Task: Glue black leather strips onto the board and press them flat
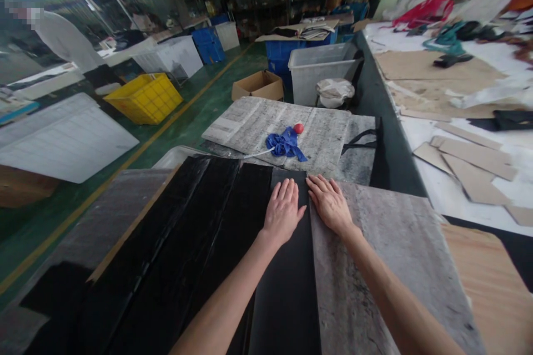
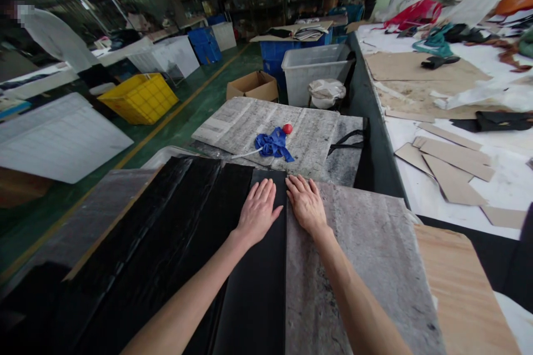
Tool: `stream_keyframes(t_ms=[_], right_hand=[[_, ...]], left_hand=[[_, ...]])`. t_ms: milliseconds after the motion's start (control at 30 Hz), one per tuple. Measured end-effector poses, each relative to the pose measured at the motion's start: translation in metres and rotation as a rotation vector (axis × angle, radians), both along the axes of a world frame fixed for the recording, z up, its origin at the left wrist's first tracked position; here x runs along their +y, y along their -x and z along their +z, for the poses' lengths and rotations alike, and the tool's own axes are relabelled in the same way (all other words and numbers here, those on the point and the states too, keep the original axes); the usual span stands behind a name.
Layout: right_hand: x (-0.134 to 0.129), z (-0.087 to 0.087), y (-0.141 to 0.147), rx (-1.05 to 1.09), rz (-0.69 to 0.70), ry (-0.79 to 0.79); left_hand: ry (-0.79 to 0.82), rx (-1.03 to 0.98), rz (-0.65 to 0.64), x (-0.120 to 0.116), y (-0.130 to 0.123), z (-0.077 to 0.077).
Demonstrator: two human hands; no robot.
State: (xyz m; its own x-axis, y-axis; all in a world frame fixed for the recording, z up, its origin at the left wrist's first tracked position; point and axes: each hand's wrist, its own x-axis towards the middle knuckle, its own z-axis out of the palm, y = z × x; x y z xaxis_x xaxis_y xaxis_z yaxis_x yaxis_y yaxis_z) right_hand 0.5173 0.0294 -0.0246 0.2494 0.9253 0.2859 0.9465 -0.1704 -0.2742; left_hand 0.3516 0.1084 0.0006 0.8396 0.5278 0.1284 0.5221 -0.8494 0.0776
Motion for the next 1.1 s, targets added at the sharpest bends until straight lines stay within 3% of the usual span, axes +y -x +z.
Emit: stream_keyframes(t_ms=[233, 667, 1100], right_hand=[[0.000, 0.003, 0.001, -0.007, -0.010, 0.008], [-0.002, 0.003, -0.005, 0.099, -0.001, -0.037], [-0.001, 0.004, -0.002, 0.046, 0.007, -0.013]], left_hand=[[0.012, -0.007, 0.033, -0.017, 0.006, -0.011], [-0.004, -0.008, 0.020, -0.020, 0.010, -0.012], [-0.017, -0.026, 0.028, -0.026, 0.014, -0.013]])
